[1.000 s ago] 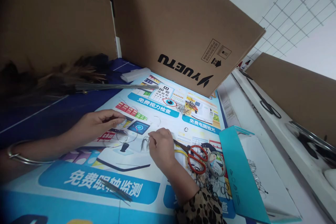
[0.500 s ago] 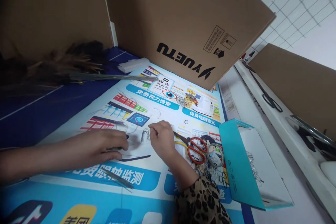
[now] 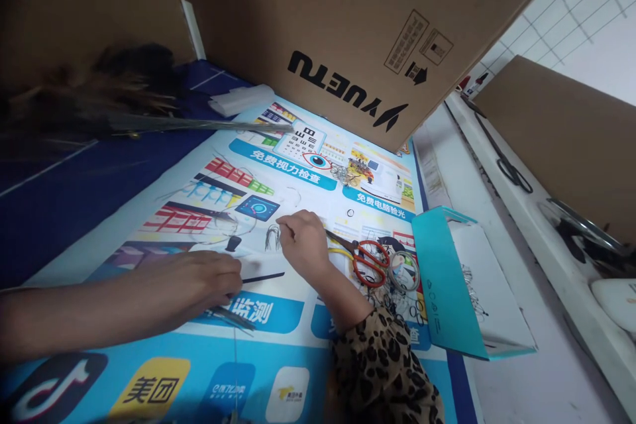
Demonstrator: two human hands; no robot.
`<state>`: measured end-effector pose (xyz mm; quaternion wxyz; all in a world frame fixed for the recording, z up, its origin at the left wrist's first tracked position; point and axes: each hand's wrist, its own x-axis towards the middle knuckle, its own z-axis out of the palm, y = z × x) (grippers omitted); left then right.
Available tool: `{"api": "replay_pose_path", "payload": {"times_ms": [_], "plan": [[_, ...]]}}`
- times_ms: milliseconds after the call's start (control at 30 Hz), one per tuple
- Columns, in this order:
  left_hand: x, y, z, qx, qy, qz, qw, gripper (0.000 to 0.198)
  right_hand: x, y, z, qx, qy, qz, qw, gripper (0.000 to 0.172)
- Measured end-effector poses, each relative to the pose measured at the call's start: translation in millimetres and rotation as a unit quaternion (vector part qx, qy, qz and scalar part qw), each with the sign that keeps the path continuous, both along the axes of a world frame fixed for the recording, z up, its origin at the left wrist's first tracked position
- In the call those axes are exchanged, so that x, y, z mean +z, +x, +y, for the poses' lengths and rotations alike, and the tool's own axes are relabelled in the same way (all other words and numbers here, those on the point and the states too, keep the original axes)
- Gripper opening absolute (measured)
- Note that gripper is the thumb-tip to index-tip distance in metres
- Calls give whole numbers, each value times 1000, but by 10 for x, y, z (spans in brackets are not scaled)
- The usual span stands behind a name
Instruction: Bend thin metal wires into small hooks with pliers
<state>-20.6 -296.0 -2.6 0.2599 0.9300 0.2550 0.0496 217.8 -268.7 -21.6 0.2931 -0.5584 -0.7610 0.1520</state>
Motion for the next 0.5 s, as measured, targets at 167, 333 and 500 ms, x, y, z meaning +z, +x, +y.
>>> {"api": "replay_pose_path", "payload": {"times_ms": [167, 333, 500], "plan": [[208, 2, -107, -50, 50, -28, 997, 24, -11, 7, 7, 0, 4, -1, 1000, 22], [375, 83, -396, -172, 78, -114, 975, 18, -1, 13, 7, 6, -3, -7, 1000, 23], [312, 162, -641, -180, 151, -141, 962, 18, 10, 11, -1, 11, -9, -10, 1000, 23]]}}
